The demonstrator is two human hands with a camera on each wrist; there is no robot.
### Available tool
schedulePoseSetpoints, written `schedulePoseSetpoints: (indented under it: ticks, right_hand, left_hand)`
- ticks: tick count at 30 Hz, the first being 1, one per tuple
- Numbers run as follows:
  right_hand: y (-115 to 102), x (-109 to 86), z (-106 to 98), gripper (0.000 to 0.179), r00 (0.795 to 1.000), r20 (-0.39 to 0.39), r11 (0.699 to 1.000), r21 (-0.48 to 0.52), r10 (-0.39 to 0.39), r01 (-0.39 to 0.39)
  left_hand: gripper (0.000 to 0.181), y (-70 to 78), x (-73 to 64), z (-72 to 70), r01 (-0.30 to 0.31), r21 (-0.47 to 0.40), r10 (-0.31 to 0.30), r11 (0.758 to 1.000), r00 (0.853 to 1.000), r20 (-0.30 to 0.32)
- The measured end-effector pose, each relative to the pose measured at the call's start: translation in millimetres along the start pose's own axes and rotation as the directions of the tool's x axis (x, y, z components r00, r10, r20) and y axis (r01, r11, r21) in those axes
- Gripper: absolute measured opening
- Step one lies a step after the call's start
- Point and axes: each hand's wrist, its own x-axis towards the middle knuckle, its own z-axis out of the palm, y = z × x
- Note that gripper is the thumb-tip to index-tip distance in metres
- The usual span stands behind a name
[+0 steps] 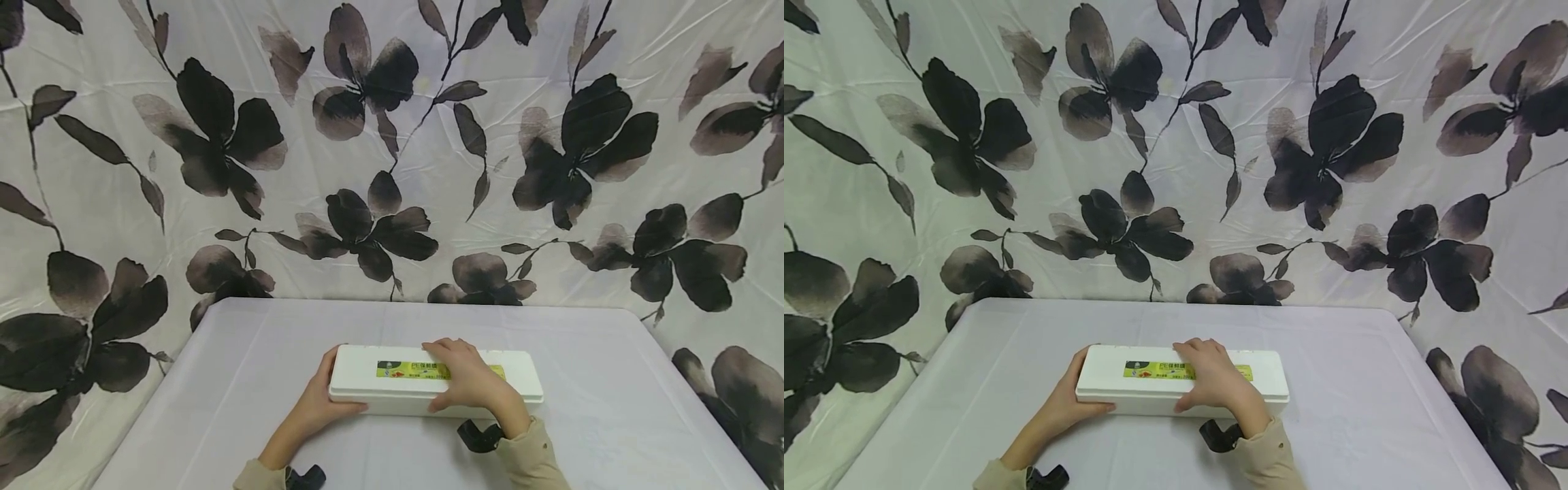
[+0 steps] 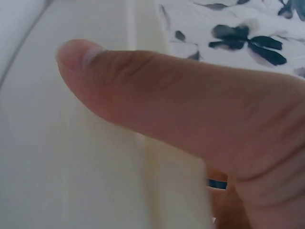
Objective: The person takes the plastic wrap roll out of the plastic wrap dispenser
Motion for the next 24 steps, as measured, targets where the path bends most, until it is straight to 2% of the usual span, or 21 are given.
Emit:
schedulePoseSetpoints:
  ticks: [9, 15, 24]
  right_hand:
    - [-6, 2.0, 18, 0.106, 0.999, -0.054, 0.983, -0.182, 0.002, -0.012]
    - [-5, 2.0, 22, 0.102, 0.995, -0.099, 0.976, -0.217, -0.003, -0.019]
    - [-4, 3.7, 25, 0.096, 0.993, -0.12, 0.973, -0.23, -0.019, -0.01]
  left_hand:
    - [0.109, 2.0, -3.8, -0.4, 0.043, 0.021, -0.043, 0.999, 0.999, 0.002]
    - [0.105, 4.0, -2.9, 0.1, 0.038, 0.003, -0.038, 0.999, 0.999, 0.003]
    - [0.105, 0.5, -4.3, -0.5, 0.044, 0.04, -0.045, 0.998, 0.999, 0.013]
